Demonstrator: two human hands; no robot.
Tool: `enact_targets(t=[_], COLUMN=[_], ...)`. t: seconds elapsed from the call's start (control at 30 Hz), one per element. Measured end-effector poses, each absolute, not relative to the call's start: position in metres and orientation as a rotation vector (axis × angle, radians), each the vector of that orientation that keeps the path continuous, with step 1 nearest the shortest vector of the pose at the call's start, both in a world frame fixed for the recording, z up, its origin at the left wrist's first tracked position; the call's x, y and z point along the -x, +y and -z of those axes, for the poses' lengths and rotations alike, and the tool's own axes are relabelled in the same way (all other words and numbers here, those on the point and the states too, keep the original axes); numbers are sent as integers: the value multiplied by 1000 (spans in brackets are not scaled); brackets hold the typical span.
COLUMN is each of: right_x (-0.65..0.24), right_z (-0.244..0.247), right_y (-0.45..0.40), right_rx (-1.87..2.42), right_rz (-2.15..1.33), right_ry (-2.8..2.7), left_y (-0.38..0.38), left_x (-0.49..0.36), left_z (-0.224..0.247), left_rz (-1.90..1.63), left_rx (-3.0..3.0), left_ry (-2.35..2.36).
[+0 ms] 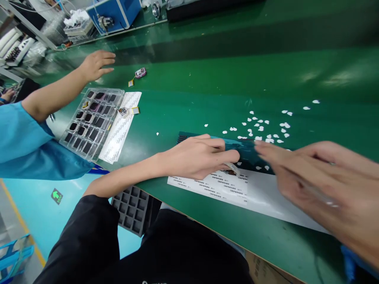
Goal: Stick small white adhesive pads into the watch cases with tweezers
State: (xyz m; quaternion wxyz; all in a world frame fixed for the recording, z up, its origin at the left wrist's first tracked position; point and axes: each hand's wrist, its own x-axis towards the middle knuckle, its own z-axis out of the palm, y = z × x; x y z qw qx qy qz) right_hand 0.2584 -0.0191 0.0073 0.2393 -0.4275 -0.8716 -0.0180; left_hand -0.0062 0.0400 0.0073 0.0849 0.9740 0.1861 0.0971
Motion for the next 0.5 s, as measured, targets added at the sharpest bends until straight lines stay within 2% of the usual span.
enact_targets(t=[0.1,0.17,0.3,0.37,0.5], right_x=[-265,-264,-252,-247,-258], right_z=[-7,-8,-18,-20,-9], right_y=[-17,-17,-20,-22,-24], right_rx=[1114,1022,1145,1131,1073], right_rz=[189,206,11,33,196], right_ry=[-2303,-2294,-2257,-2192,-2163], left_y=[40,37,32,32,32], left_x=[5,4,3,4,5], left_z=[-4,-7,-21,-27,-29], left_rz=[-427,-642,-1189,-1189,-852], left_rx=[-2911,-2814,-2014,-1496,-901], left_ry=[493,416,821,1009,887])
